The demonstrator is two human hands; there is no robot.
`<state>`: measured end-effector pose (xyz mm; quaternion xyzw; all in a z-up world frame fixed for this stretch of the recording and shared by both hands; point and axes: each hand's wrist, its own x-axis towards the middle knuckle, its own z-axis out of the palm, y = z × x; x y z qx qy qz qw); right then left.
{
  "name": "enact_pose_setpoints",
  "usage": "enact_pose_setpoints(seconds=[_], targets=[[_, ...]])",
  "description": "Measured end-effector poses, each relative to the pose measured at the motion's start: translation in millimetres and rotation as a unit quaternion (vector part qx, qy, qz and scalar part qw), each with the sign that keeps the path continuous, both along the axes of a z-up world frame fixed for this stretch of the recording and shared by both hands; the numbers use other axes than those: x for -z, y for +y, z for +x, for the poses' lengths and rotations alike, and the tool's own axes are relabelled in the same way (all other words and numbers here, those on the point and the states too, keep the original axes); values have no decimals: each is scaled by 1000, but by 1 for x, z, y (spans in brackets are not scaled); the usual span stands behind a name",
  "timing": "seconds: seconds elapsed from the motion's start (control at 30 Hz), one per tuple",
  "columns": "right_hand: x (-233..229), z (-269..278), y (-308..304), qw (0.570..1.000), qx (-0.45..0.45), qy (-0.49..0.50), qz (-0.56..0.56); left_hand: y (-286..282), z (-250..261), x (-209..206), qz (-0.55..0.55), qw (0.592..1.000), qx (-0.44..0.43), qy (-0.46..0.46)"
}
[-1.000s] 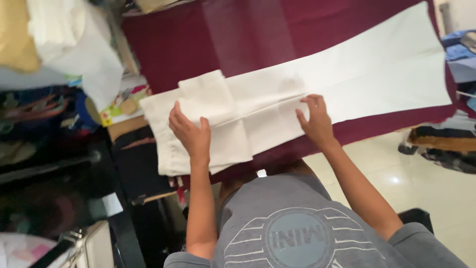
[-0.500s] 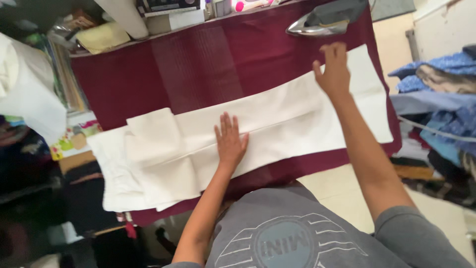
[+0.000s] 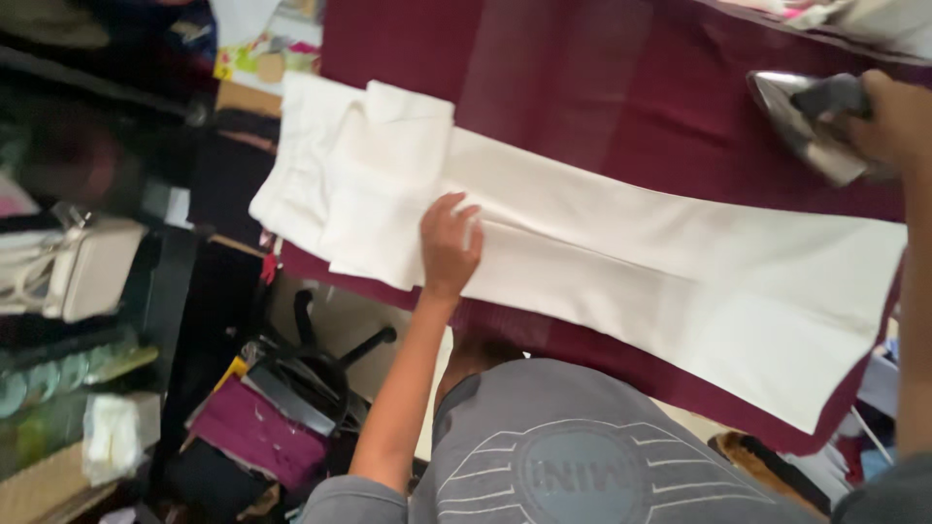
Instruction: The person irons a white pair of pants on a maroon ironing board. They smooth the fabric, use a steam iron to press the legs and waistband, fold the garment, and then place it on a pile of other clothes.
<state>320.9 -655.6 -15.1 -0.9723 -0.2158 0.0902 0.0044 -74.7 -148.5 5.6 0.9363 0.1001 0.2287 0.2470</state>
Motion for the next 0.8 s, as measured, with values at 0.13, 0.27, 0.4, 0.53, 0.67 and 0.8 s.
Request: enact_pose_setpoints(seconds=[0.13, 0.27, 0.4, 0.53, 0.67, 0.8], targets=[[-76, -91, 126, 994, -74, -42, 72, 47, -19, -33, -39, 995, -95, 13], [-122, -181, 280, 990, -115, 46, 72, 91, 9, -38, -101, 988, -112, 46], [-105, -241, 362, 977, -184, 75, 71, 122, 80, -6, -154, 970, -93, 164], [-56, -268, 375, 975, -209, 12, 70, 125, 141, 34, 15, 975, -36, 217], [-34, -269, 382, 986, -160, -23, 44, 125, 152, 61, 2, 961, -21, 277], [-41, -262, 384, 981, -192, 3, 37, 134, 169, 92, -10, 971, -15, 238]])
